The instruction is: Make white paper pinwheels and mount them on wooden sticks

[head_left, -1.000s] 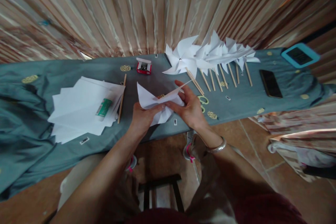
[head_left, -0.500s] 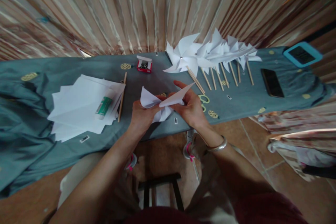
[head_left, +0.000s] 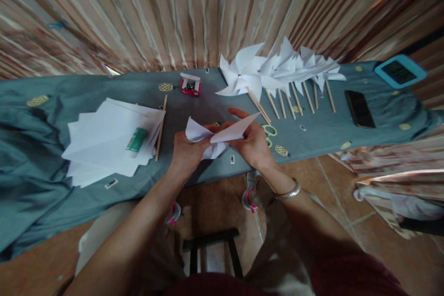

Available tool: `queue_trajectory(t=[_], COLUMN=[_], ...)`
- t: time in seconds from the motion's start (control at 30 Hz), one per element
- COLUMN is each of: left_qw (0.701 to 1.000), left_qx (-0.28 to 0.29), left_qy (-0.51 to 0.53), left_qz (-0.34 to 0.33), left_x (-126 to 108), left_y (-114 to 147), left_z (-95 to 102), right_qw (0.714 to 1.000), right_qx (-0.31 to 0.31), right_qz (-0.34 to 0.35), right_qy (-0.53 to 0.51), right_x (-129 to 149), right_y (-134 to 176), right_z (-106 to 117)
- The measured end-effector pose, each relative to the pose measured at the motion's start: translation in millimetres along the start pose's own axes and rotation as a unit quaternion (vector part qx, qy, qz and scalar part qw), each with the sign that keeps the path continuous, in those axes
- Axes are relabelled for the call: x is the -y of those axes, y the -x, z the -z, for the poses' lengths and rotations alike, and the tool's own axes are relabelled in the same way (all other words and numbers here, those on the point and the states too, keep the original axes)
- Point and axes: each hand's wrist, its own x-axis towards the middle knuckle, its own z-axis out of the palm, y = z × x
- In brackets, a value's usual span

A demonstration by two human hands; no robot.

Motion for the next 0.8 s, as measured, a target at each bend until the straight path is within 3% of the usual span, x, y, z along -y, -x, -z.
queue_trajectory(t=[0.8], left_qw=[0.999], left_qx=[0.004], left_qy=[-0.037], left_qz=[-0.027], left_x=[2.8], left_y=[-1.7], left_z=[1.7], right_qw=[1.0], right_qx=[0.006], right_qz=[-0.022], right_qy=[0.001], right_x=[0.8], right_y=[0.5], right_z=[0.2])
